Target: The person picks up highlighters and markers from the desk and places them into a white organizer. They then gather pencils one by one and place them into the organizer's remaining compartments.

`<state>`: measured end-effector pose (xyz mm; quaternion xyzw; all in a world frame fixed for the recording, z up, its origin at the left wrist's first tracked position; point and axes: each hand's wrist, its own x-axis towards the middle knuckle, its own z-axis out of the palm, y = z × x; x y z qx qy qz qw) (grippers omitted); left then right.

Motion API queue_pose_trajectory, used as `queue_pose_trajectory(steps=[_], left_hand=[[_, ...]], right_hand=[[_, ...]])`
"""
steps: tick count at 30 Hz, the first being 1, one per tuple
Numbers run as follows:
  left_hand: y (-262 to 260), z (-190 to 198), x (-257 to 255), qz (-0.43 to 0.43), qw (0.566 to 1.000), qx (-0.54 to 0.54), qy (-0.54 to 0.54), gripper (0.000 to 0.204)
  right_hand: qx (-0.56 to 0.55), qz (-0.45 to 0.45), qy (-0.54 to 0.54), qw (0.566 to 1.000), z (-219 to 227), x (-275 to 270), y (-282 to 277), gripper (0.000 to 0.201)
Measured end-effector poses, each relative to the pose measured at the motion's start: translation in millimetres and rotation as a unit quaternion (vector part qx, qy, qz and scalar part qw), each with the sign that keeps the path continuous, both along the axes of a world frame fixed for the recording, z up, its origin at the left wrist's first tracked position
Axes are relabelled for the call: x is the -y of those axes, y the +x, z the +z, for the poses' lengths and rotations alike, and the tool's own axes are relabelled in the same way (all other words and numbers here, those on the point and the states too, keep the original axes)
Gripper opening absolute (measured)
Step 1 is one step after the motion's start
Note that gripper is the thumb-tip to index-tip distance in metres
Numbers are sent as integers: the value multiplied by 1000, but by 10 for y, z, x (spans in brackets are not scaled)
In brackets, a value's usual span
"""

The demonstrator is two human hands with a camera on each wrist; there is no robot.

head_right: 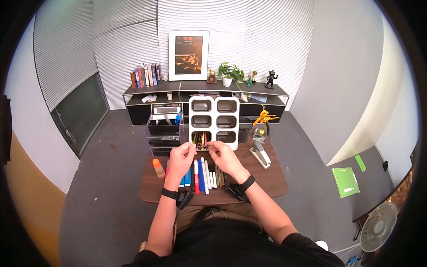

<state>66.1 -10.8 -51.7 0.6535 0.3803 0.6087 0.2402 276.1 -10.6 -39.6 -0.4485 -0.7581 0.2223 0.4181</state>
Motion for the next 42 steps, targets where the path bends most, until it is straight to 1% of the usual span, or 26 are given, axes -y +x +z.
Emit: queue_pose_trajectory(steps=[4,6,7,9,10,11,13,14,15,18,20,21,23,24,26,27,29,33,35,36,38,39,40,41,42], left_hand=[[-10,22,14,-4,1000,-16,0,35],[-13,43,42,-10,1000,-20,-4,33],[-20,51,46,-14,1000,-23,-8,33],[-22,43,43,-13,1000,-22,-4,33],[-14,35,40,-13,1000,-19,-1,33],[-8,21,30,-15,1000,-20,-2,33],[4,-16,10,-21,1000,-2,-3,33],[8,-1,24,-18,1000,-8,-4,33],[4,25,40,-20,1000,-12,-3,33],[-7,52,59,-13,999,-30,-19,33],[-5,23,26,-6,1000,-23,-3,35],[-5,23,26,-6,1000,-24,-3,35],[-9,35,39,-10,1000,-24,-7,34],[-8,48,50,-10,1000,-25,-7,34],[-7,72,72,-11,1000,-20,-20,34],[-10,72,70,-10,1000,-21,-20,34],[-6,61,62,-14,1000,-18,-16,35],[-16,38,41,-11,999,-30,-16,35],[-15,29,31,-11,999,-30,-13,34],[-13,31,33,-11,999,-30,-13,34],[-8,46,42,-11,1000,-26,-13,34],[2,57,55,-11,1000,-26,-13,34],[15,69,74,-15,1000,-16,-13,34],[16,77,80,-19,1000,-6,-13,35],[4,79,76,-18,1000,-6,-13,35]], right_hand=[[-28,-30,4,999,130,161,9,30],[-62,-79,42,994,284,304,-8,24],[-63,-79,42,994,333,362,13,24],[-88,-117,87,985,416,500,121,22],[-82,-134,143,977,491,589,154,19],[-106,-141,166,970,559,667,183,13],[-131,-156,247,947,688,704,266,9],[-187,-150,236,942,741,731,264,8],[-233,-140,186,944,714,719,323,11],[-266,-138,168,939,690,680,396,12],[-162,-185,83,966,566,591,487,17],[-89,-203,31,975,581,619,482,19],[41,-212,-34,976,307,466,601,22],[40,-212,-33,976,216,439,610,22],[70,-197,-85,974,68,409,614,27],[70,-196,-85,974,-17,371,620,27],[32,-198,-59,978,-118,332,619,33],[47,-173,-77,981,-47,377,639,37],[31,-155,-163,974,-1,418,625,38],[31,-156,-163,974,40,444,605,38],[60,-101,-215,970,127,487,554,39],[60,-101,-215,970,46,467,586,39],[116,-77,-129,982,-112,428,641,39],[171,-53,-41,983,-128,426,624,40],[165,-63,-91,980,-127,426,625,43]])
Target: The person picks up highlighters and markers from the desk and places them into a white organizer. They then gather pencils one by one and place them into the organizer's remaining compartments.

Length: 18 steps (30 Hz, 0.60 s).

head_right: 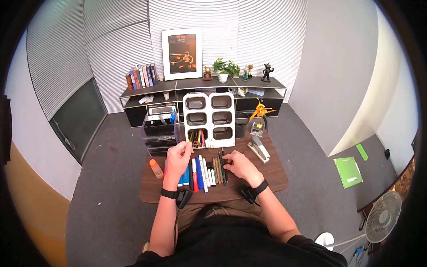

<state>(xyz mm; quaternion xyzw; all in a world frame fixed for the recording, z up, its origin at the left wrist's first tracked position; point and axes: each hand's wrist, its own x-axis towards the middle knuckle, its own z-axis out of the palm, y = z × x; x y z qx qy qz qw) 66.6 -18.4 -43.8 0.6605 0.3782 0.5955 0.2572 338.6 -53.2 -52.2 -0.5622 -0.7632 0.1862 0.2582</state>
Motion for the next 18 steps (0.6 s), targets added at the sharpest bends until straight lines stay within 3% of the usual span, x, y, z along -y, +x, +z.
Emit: queue_pose_trajectory(steps=[7,9,12,18], left_hand=[[-17,-27,-28,7,1000,-26,-6,35],[-17,-29,-30,6,1000,-26,-9,35],[-3,-16,-14,7,1000,-19,-7,35],[7,-23,-9,-1,1000,-2,2,35]], right_hand=[[30,26,-26,999,180,83,-27,45],[-22,-11,-97,995,261,128,-91,47],[-89,-6,-106,990,168,89,-91,46],[-93,-10,-122,988,246,109,-123,38]])
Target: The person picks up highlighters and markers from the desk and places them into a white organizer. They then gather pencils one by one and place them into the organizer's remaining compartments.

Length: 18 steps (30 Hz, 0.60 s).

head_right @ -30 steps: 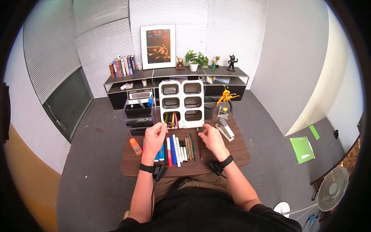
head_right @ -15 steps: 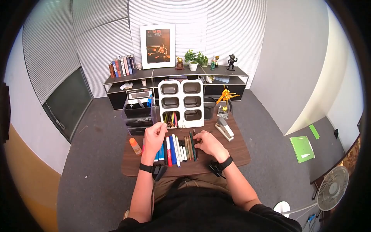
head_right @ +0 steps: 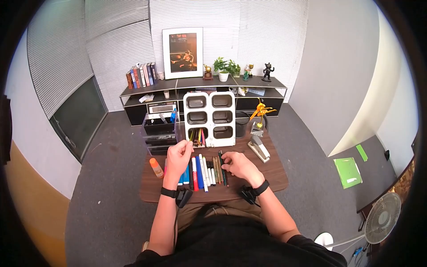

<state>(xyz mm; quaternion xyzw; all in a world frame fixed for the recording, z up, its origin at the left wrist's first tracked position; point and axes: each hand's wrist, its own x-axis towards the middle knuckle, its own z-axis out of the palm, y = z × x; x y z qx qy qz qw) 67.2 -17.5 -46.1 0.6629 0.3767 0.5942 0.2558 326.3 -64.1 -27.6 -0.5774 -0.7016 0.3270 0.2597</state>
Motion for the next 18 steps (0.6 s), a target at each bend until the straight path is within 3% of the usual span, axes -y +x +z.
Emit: queue_pose_trajectory(steps=[1,3,6,10,13,17,18], left_hand=[[1,-1,-1,-2,1000,1,0,35],[3,-15,-16,-2,1000,4,1,35],[8,-63,-45,-2,1000,13,5,35],[4,-61,-56,1,1000,2,6,34],[-4,-38,-41,9,1000,-5,-2,34],[-11,-72,-66,3,1000,-11,2,33],[-19,-48,-44,1,1000,-15,7,33]], right_hand=[[1,1,0,1000,-26,-14,3,38],[51,4,136,989,-76,-55,-4,36],[18,12,228,973,-41,-112,-135,40],[-39,60,186,980,5,-271,-308,55],[-90,80,164,979,-110,-447,-371,54],[-117,64,177,975,-147,-491,-453,44],[-124,43,205,970,-107,-462,-477,34]])
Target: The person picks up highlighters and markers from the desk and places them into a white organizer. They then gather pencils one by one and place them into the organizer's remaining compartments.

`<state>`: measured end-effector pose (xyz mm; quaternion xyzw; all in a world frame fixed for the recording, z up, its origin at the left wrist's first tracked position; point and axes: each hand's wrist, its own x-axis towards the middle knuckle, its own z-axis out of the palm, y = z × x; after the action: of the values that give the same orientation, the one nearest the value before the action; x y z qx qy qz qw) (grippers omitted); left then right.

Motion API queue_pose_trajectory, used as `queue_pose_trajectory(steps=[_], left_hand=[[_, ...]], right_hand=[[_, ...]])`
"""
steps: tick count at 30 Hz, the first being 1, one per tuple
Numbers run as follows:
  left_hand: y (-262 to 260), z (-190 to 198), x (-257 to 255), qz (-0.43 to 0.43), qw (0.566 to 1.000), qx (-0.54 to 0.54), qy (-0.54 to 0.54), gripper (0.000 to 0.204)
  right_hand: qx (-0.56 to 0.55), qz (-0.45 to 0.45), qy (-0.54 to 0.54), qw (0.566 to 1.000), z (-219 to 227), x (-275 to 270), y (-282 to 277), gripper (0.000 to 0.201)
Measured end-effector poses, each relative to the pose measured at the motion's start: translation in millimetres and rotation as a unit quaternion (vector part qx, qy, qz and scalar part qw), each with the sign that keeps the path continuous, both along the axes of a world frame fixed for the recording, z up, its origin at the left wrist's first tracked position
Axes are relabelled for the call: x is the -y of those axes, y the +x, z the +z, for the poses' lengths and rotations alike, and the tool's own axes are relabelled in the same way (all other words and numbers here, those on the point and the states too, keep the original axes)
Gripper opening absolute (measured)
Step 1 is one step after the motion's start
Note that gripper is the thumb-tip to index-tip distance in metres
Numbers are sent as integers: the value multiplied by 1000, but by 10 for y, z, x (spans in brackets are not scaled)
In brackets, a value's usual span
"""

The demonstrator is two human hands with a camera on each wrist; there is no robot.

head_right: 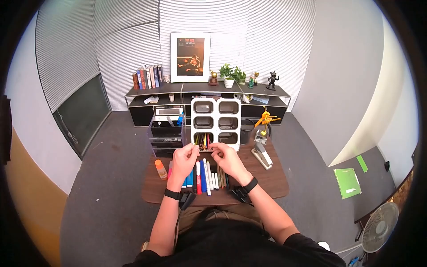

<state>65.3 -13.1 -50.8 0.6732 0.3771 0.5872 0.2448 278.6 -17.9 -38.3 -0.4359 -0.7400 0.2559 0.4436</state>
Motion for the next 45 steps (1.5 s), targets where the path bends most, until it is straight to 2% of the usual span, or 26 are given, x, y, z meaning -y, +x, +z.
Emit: queue_pose_trajectory(steps=[1,3,5,8,9,11,12,13,15,16,18,19,21,25,30,32,33,35,36,45], left_hand=[[0,-1,-4,0,1000,1,-1,33],[-1,-5,-11,-5,1000,1,3,33],[4,-36,-43,-2,1000,0,5,33],[11,-30,-36,5,1000,6,9,33],[21,-15,-18,7,1000,14,11,33],[32,-15,-20,6,1000,20,17,33],[46,-21,-14,6,999,29,24,33],[47,-26,-6,0,999,25,24,33],[16,-12,-12,-2,1000,12,-1,34],[13,-14,-16,4,1000,4,-3,34],[13,18,10,7,1000,0,-4,34],[12,28,20,11,1000,-3,-8,34],[17,-4,-11,8,1000,1,-1,34],[14,-23,-22,7,1000,3,1,35],[11,9,4,10,1000,-6,-6,35],[9,6,6,8,1000,-7,-4,34],[10,4,5,7,1000,-4,-5,35],[25,14,7,4,1000,-3,-4,35],[39,25,18,0,1000,6,-3,35],[3,18,12,6,1000,-14,-17,36]], right_hand=[[1,0,-1,1000,39,27,-1,34],[-26,-62,69,995,118,79,3,28],[-43,-113,86,989,254,175,49,24],[-64,-157,229,958,513,380,143,18],[-54,-173,304,935,552,410,213,15],[-92,-204,313,923,609,479,337,13],[-126,-228,259,930,597,482,403,13],[-184,-214,199,938,625,484,434,16],[-192,-205,126,951,635,456,500,18],[-194,-206,128,951,595,421,563,18],[-8,-226,67,972,479,353,667,22],[-8,-226,67,972,416,332,682,22],[35,-195,-51,979,318,335,678,25],[54,-200,-56,977,-59,177,763,25],[-4,-206,-57,977,-44,246,691,23],[105,-159,-150,970,54,288,755,24],[104,-160,-150,970,111,314,754,24],[132,-89,-289,944,231,384,734,28],[121,-78,-299,943,259,413,705,29],[95,-42,-279,955,146,383,614,26]])
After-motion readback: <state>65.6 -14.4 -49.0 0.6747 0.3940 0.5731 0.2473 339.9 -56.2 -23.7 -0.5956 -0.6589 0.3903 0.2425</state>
